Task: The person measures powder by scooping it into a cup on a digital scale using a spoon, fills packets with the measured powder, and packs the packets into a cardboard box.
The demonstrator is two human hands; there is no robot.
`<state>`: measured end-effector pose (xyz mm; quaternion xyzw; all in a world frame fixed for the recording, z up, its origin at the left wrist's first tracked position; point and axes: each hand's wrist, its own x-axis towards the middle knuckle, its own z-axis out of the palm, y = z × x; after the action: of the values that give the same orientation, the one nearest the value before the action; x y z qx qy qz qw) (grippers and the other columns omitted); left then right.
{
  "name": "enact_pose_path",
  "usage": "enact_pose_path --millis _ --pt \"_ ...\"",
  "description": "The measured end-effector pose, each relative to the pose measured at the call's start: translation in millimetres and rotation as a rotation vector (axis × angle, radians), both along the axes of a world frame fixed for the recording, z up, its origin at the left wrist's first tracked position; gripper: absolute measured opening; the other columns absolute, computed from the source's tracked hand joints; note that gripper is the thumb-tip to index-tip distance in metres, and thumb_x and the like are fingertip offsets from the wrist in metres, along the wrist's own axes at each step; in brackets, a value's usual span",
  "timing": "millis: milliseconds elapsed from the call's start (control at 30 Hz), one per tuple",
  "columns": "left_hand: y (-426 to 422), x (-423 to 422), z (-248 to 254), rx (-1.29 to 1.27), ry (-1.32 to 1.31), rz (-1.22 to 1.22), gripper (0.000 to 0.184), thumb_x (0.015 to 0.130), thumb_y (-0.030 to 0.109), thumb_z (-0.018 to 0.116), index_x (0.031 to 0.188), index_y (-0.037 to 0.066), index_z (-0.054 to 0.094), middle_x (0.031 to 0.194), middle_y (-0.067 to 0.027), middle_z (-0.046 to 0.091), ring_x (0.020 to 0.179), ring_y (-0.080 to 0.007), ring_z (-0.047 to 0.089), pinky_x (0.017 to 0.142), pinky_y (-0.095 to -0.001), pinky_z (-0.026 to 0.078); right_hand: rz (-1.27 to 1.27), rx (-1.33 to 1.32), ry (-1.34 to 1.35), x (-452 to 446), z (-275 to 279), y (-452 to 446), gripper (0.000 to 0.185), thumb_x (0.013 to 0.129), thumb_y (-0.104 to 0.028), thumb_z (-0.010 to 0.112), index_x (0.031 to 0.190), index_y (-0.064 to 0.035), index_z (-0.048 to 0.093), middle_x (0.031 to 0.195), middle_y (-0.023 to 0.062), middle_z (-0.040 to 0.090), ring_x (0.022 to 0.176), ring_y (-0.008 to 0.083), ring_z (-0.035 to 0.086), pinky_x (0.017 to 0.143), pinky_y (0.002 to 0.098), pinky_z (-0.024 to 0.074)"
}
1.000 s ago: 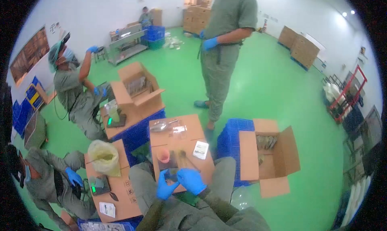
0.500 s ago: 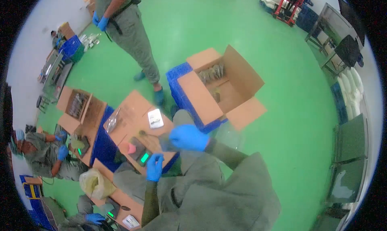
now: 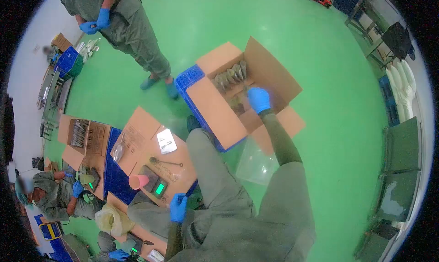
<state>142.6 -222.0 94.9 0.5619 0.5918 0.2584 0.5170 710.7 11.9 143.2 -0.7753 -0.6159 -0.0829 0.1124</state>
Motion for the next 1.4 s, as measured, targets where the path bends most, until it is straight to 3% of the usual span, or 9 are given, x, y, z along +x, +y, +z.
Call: enact_pose_path --millis 300,533,633,700,800,867,967,1200,1400 --pt "13.8 15.3 11.8 -0.054 0.035 0.022 0.018 0.095 0.006 0.066 0.112 0.001 0.064 0.096 -0.0045 0.068 0.086 -0.0106 0.061 0.08 -0.0284 0.053 -0.03 -0.055 0.091 -3.9 -90.4 4.7 0.01 0.081 -0.02 0.067 0.081 -0.0105 0.068 0.08 0.0141 0.069 0.076 0.0372 0.068 0.066 0.0495 0.055" --pt "20.2 24.9 7.3 -0.027 -0.014 -0.008 0.022 0.094 0.008 0.068 0.114 0.001 0.063 0.095 -0.0059 0.068 0.086 -0.0115 0.062 0.079 -0.0288 0.053 -0.017 -0.141 0.143 -11.0 -56.2 -4.2 0.021 0.081 -0.018 0.07 0.1 -0.0104 0.065 0.092 0.0152 0.067 0.088 0.0368 0.067 0.074 0.0503 0.0537" --pt "19.7 25.8 7.4 -0.047 -0.012 -0.017 0.024 0.095 0.013 0.068 0.116 0.002 0.063 0.095 -0.0071 0.069 0.086 -0.0132 0.063 0.08 -0.0306 0.053 -0.021 0.137 0.182 -17.2 -71.2 -12.3 0.03 0.081 -0.017 0.07 0.11 -0.0104 0.065 0.097 0.0155 0.067 0.092 0.0375 0.066 0.077 0.0501 0.0534" --pt "25.0 31.7 12.2 -0.02 -0.007 -0.028 0.027 0.096 0.018 0.067 0.117 0.002 0.063 0.097 -0.0085 0.069 0.087 -0.0153 0.064 0.082 -0.0325 0.054 -0.017 -0.013 0.255 -57.9 34.4 -29.5 0.045 0.083 -0.017 0.071 0.127 -0.0099 0.064 0.11 0.0178 0.068 0.103 0.0379 0.065 0.087 0.0485 0.0534" --pt "26.3 36.1 14.4 0.008 0.013 -0.064 0.032 0.097 0.025 0.067 0.12 0.003 0.062 0.103 -0.0111 0.071 0.091 -0.0191 0.066 0.085 -0.0354 0.054 0.012 -0.044 0.246 -35.3 4.4 -20.4 0.047 0.08 -0.018 0.074 0.125 -0.0092 0.065 0.11 0.0195 0.068 0.105 0.0381 0.065 0.09 0.0488 0.0523" --pt "38.0 44.6 16.0 -0.006 -0.04 -0.025 0.037 0.097 0.031 0.067 0.122 0.004 0.062 0.109 -0.0122 0.071 0.097 -0.0199 0.066 0.086 -0.0358 0.054 0.018 0.135 0.105 -44.8 -1.3 -28.0 0.035 0.081 -0.019 0.072 0.114 -0.0089 0.065 0.098 0.0173 0.065 0.094 0.0371 0.064 0.079 0.0491 0.0525" --pt "53.6 58.0 60.3 0.031 -0.008 -0.083 0.04 0.098 0.034 0.066 0.125 0.005 0.06 0.112 -0.0122 0.071 0.1 -0.0203 0.067 0.087 -0.0361 0.053 0.009 0.126 0.092 -67.9 35.1 -29.2 0.05 0.081 -0.022 0.074 0.126 -0.0078 0.059 0.106 0.0181 0.062 0.1 0.0372 0.061 0.082 0.0487 0.0515" --pt "62.4 83.5 150.3 0.22 -0.297 0.098 0.042 0.098 0.029 0.066 0.07 -0.001 0.064 0.059 0.0032 0.052 0.059 -0.006 0.043 0.056 -0.028 0.042 0.39 0.306 0.26 -189.7 79.0 -42.7 0.05 0.084 -0.021 0.073 0.13 -0.0062 0.06 0.113 0.0176 0.062 0.105 0.0368 0.059 0.089 0.0466 0.0498" --pt "39.6 64.7 305.7 0.416 -0.61 0.029 0.038 0.096 0.026 0.069 0.069 0.001 0.061 0.055 0.0028 0.052 0.052 -0.0078 0.047 0.05 -0.0295 0.037 0.728 0.137 0.509 -308.8 78.8 -64.3 0.04 0.085 -0.024 0.072 0.121 -0.0061 0.065 0.111 0.0175 0.065 0.105 0.0367 0.061 0.091 0.0466 0.0498"
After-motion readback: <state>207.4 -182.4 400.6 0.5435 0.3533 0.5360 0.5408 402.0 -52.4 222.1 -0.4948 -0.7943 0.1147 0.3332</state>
